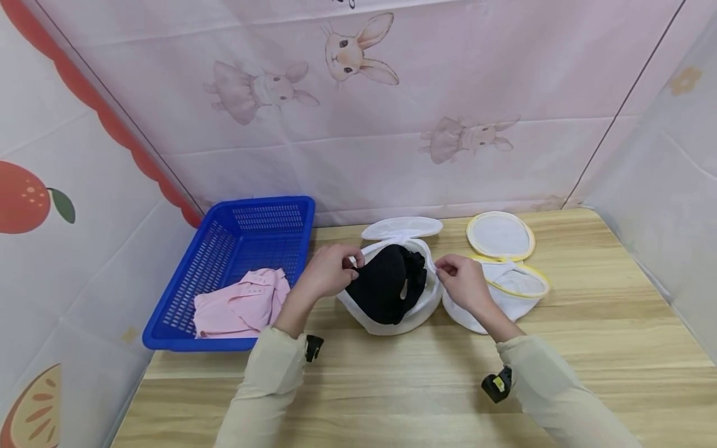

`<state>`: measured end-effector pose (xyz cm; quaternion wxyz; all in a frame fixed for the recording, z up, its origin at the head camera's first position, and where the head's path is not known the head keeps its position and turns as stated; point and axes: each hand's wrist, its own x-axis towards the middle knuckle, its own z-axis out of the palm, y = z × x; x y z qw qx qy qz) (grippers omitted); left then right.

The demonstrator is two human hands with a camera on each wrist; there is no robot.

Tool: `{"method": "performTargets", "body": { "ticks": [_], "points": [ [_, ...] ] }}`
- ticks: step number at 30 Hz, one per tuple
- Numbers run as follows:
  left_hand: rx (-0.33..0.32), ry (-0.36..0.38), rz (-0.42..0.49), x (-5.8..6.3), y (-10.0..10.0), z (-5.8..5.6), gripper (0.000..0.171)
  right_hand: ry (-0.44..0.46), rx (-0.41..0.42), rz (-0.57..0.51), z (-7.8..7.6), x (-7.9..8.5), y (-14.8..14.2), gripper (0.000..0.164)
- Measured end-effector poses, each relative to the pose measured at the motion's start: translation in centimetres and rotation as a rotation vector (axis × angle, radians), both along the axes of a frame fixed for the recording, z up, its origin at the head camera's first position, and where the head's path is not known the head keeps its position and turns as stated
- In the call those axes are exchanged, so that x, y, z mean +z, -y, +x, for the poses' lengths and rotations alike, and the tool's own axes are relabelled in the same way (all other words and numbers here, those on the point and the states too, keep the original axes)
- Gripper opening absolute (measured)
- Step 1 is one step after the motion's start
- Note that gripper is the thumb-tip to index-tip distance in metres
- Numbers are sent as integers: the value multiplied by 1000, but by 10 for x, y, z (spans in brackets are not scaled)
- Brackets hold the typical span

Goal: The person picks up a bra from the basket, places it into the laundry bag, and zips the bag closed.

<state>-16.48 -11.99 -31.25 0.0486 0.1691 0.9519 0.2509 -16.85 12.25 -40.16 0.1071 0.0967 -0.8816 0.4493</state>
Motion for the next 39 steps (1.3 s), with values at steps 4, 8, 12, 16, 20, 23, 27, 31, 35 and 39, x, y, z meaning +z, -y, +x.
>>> {"method": "performTargets", "body": {
  "ticks": [4,8,12,16,20,23,27,31,35,39],
  "points": [
    [58,-11,3,-1,-5,-2,14,-7,43,-8,1,1,3,9],
    [114,-53,21,-2,-10,-5,12,-16,85,-9,2,3,7,9],
    [188,-72,35,-6,-15,-7,9,-13,134,-29,2,5,9,7],
    [222,-51,51,-9,-21,-11,8,0,154,-57,2,6,12,7],
    [195,-22,92,-15,-30,-15,7,27,151,-78,1,4,15,7],
    [182,-6,113,-20,-37,-18,7,43,156,-86,2,4,17,6],
    [176,5,131,-24,-46,-21,6,33,143,-70,3,6,18,5],
    [177,0,140,-27,-53,-22,7,36,131,-68,3,7,18,4],
    [186,-13,135,-29,-59,-23,7,63,149,-104,2,7,18,4],
    [177,-26,118,-30,-65,-24,6,76,171,-142,3,8,20,4]
  ]
}}
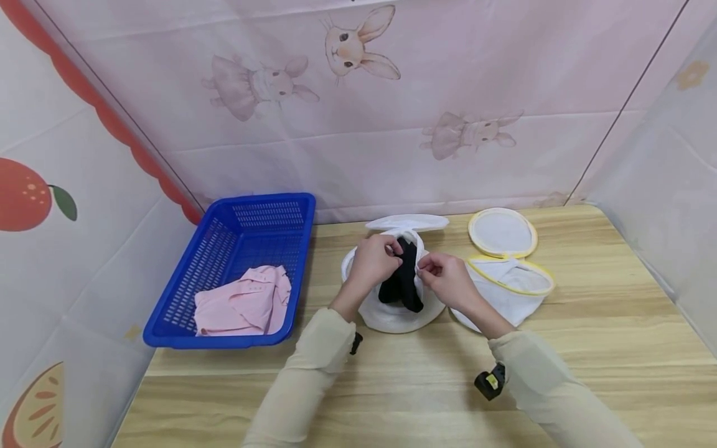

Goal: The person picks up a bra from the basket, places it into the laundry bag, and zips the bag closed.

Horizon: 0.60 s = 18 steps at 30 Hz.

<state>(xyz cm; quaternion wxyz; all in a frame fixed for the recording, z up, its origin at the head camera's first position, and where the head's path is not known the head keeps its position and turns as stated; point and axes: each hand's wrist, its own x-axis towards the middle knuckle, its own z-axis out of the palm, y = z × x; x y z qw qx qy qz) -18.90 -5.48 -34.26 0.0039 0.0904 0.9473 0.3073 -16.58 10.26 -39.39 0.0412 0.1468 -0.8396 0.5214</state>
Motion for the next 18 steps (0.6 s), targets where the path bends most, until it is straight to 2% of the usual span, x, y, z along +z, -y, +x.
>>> {"method": "performTargets", "body": {
  "ticks": [7,14,18],
  "points": [
    [-24,-44,-23,-3,-10,-4,5,10,-8,-13,1,-2,-1,4],
    [-8,-30,-23,-5,-14,-7,6,2,6,-37,1,-4,-2,5],
    [-15,-19,-4,-6,-16,-8,5,31,12,-42,1,-4,-3,4]
  ]
}}
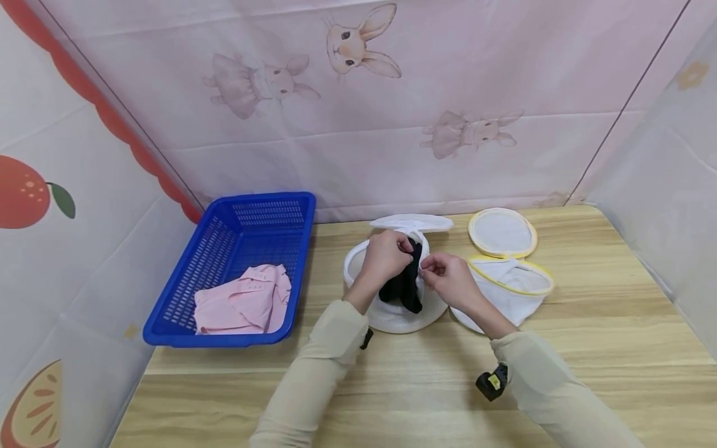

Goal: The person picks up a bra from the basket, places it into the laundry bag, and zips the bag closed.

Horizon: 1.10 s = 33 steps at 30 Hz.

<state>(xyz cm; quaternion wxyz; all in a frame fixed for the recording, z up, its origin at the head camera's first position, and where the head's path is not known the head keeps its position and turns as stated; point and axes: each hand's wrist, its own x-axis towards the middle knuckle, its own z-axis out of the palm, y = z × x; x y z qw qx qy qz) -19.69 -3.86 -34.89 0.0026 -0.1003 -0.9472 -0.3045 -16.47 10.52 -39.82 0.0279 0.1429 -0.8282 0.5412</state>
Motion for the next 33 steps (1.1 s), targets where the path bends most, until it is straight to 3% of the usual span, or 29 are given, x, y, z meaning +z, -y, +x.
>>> {"method": "performTargets", "body": {
  "ticks": [5,10,19,23,27,33],
  "points": [
    [0,9,12,0,-2,1,4,80,13,-26,0,6,-1,14],
    [8,23,10,0,-4,1,4,108,-7,17,-1,4,-3,24],
    [-5,-33,20,2,-3,5,10,111,-6,-11,-3,1,-3,17],
    [-8,-22,35,2,3,3,16,123,3,-33,-4,1,-3,13],
    [54,30,33,0,17,-2,18,116,5,-34,-4,2,-4,12],
    [218,71,-46,-8,46,-10,12,111,2,-34,-5,0,-4,10]
  ]
}}
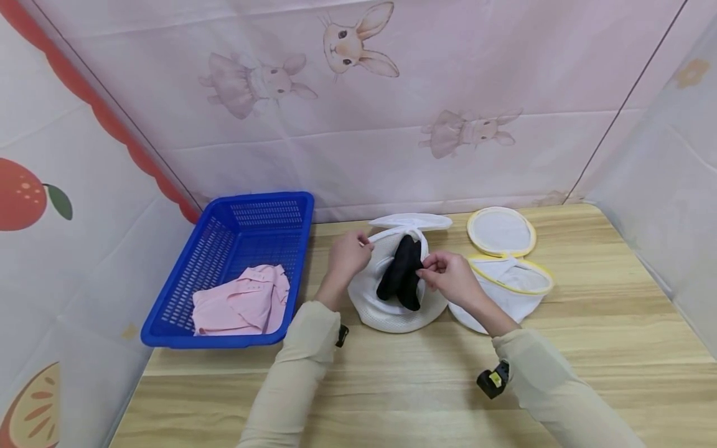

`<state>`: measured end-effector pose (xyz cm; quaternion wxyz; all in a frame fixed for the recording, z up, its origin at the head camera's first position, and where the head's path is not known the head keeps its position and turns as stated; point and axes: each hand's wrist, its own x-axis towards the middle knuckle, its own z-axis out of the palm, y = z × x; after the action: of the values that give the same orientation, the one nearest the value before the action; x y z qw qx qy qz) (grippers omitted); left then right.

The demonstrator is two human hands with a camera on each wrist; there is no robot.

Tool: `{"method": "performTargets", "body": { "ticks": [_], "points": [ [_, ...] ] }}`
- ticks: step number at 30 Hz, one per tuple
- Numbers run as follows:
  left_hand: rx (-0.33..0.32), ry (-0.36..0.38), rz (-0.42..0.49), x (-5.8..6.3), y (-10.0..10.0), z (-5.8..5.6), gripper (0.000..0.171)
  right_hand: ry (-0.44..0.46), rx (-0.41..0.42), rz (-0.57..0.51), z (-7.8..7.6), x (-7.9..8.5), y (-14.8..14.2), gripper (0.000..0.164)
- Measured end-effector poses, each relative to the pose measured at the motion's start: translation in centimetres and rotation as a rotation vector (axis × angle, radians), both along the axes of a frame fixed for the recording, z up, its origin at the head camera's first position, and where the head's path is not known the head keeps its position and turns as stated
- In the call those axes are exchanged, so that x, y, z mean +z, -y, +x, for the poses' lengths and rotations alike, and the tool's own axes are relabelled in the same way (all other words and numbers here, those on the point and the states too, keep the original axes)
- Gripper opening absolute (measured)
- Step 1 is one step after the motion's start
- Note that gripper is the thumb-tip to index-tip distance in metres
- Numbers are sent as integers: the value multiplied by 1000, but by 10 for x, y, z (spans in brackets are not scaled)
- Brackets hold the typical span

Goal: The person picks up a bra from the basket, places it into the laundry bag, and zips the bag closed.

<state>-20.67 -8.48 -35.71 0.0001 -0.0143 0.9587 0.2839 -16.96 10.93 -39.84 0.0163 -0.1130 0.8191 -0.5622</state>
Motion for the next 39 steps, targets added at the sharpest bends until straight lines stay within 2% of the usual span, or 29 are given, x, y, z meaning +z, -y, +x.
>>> {"method": "performTargets", "body": {
  "ticks": [4,7,12,15,17,20,26,27,35,39],
  "points": [
    [61,2,-87,-8,16,-1,9,4,1,3,-1,-1,1,10],
    [73,13,-148,-15,25,0,6,3,2,1,0,0,1,10],
    [13,56,-269,-25,32,-1,7,0,-1,-1,2,3,0,12],
    [-23,86,-328,-28,35,-2,17,-1,0,-3,2,4,0,12],
    [-28,103,-326,-28,35,-2,23,1,1,2,2,4,-1,12],
    [4,128,-226,-22,35,0,25,5,-6,9,1,6,-1,11],
    [114,157,151,-3,35,4,2,7,-42,-4,-1,8,-1,11],
    [120,158,195,0,35,4,5,8,-50,-1,-2,8,-2,12],
    [178,188,473,12,43,1,15,33,-136,0,-5,12,-4,12],
    [177,203,542,18,49,3,16,31,-174,26,-6,12,-8,12]
  ]
}}
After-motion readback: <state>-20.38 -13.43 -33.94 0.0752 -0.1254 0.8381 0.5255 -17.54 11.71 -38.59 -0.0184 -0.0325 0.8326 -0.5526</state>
